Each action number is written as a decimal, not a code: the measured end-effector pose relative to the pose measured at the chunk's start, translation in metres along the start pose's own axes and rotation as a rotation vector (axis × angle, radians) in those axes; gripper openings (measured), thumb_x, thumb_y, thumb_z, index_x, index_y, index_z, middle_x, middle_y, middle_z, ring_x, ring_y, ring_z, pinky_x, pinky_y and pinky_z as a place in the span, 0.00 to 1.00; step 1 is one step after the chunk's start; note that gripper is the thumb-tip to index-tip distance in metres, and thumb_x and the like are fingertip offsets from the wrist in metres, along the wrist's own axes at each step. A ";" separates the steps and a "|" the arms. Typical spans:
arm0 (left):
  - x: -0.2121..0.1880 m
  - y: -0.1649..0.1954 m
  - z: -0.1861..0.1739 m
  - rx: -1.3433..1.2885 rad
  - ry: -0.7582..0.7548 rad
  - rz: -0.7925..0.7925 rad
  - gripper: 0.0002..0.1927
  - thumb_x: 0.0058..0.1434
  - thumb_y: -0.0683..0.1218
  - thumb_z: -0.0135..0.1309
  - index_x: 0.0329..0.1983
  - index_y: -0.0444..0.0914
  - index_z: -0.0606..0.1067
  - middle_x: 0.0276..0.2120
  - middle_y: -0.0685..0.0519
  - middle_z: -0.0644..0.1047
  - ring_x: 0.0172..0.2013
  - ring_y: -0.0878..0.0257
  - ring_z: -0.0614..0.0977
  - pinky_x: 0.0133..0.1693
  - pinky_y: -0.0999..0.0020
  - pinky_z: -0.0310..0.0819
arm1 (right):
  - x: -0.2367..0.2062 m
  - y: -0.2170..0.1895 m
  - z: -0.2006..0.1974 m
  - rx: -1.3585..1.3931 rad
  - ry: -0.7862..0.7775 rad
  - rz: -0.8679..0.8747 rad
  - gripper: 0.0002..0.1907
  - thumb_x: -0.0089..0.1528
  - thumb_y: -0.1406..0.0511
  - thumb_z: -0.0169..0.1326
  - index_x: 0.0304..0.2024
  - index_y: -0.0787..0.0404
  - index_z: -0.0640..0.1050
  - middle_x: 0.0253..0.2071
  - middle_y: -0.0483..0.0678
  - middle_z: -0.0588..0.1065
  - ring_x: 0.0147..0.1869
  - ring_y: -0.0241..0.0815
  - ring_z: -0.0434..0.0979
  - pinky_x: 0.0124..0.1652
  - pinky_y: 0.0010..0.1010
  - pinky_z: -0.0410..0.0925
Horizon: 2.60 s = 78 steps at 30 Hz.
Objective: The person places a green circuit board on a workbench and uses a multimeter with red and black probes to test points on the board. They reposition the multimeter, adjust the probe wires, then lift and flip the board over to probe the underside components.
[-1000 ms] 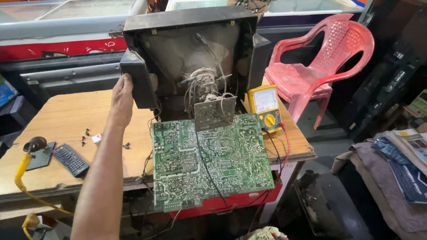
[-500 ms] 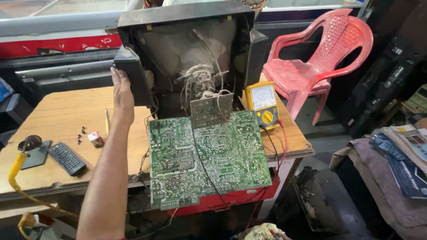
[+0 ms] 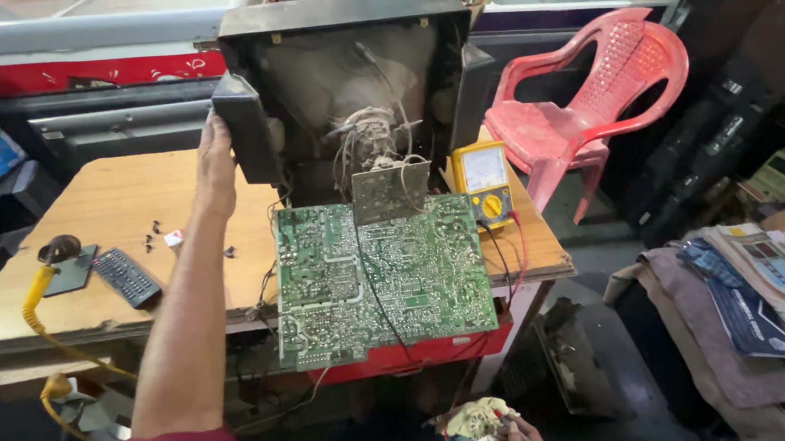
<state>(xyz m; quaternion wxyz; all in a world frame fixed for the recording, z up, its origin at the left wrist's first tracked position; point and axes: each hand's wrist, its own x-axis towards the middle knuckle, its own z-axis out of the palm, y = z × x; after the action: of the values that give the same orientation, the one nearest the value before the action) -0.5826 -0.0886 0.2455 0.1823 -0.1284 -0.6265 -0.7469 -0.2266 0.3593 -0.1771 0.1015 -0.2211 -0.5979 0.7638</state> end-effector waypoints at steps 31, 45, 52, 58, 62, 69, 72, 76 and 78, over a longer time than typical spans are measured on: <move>-0.358 -0.022 -0.062 0.921 0.183 0.466 0.28 0.67 0.44 0.54 0.68 0.30 0.67 0.63 0.35 0.70 0.64 0.39 0.71 0.66 0.51 0.64 | -0.082 -0.036 0.015 -0.224 0.107 -0.265 0.19 0.70 0.60 0.48 0.55 0.68 0.76 0.40 0.52 0.80 0.37 0.38 0.80 0.37 0.28 0.73; -0.402 -0.049 -0.018 0.890 0.268 0.381 0.22 0.63 0.41 0.61 0.60 0.31 0.74 0.59 0.39 0.74 0.61 0.44 0.75 0.62 0.54 0.69 | -0.073 -0.087 0.025 0.027 0.238 -0.355 0.16 0.69 0.64 0.51 0.55 0.69 0.75 0.42 0.54 0.78 0.42 0.40 0.80 0.41 0.31 0.75; -0.428 -0.064 -0.013 0.868 0.248 0.276 0.23 0.64 0.41 0.60 0.61 0.31 0.73 0.57 0.39 0.75 0.58 0.44 0.75 0.59 0.54 0.70 | -0.055 -0.194 0.075 0.153 0.222 -0.626 0.15 0.69 0.66 0.52 0.54 0.70 0.74 0.45 0.54 0.78 0.45 0.40 0.80 0.45 0.31 0.76; -0.437 -0.068 -0.010 0.883 0.255 0.267 0.26 0.63 0.41 0.61 0.64 0.32 0.72 0.57 0.39 0.74 0.57 0.43 0.75 0.58 0.54 0.70 | -0.031 -0.253 0.113 0.121 0.015 -0.757 0.11 0.70 0.70 0.52 0.52 0.71 0.75 0.44 0.54 0.79 0.46 0.40 0.81 0.49 0.30 0.75; -0.433 -0.066 -0.011 0.936 0.278 0.269 0.25 0.63 0.41 0.61 0.64 0.32 0.73 0.58 0.39 0.74 0.58 0.43 0.75 0.59 0.55 0.70 | -0.011 -0.269 0.122 0.051 0.029 -0.782 0.10 0.69 0.70 0.53 0.50 0.70 0.76 0.43 0.53 0.80 0.45 0.39 0.82 0.48 0.29 0.76; -0.418 -0.061 -0.002 0.947 0.313 0.314 0.24 0.66 0.41 0.60 0.65 0.32 0.73 0.59 0.39 0.75 0.59 0.44 0.75 0.61 0.55 0.70 | 0.010 -0.257 0.115 0.077 0.065 -0.681 0.09 0.68 0.69 0.54 0.47 0.72 0.76 0.41 0.54 0.81 0.43 0.40 0.83 0.46 0.29 0.77; -0.412 -0.062 0.005 0.937 0.308 0.310 0.24 0.66 0.40 0.60 0.65 0.32 0.74 0.59 0.39 0.75 0.59 0.44 0.75 0.60 0.55 0.71 | 0.016 -0.250 0.113 0.089 0.035 -0.678 0.09 0.68 0.69 0.53 0.46 0.72 0.76 0.41 0.55 0.81 0.42 0.40 0.84 0.45 0.29 0.77; -0.407 -0.064 0.012 0.910 0.305 0.309 0.23 0.66 0.40 0.60 0.65 0.32 0.74 0.59 0.40 0.75 0.59 0.45 0.76 0.60 0.56 0.71 | 0.020 -0.244 0.112 0.115 0.031 -0.665 0.09 0.68 0.70 0.53 0.46 0.73 0.76 0.40 0.55 0.81 0.42 0.41 0.84 0.46 0.30 0.78; -0.407 -0.065 0.013 0.915 0.306 0.296 0.23 0.67 0.40 0.60 0.65 0.32 0.74 0.59 0.40 0.75 0.58 0.45 0.76 0.60 0.57 0.72 | 0.022 -0.245 0.112 0.091 0.043 -0.665 0.09 0.69 0.70 0.53 0.46 0.73 0.76 0.40 0.54 0.81 0.42 0.41 0.83 0.45 0.30 0.77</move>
<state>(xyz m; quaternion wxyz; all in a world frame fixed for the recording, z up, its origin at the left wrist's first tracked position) -0.2450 -0.0205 0.0194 0.4137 -0.0120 -0.8308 -0.3722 -0.3239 0.3356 0.0735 0.3673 -0.0253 -0.6002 0.7101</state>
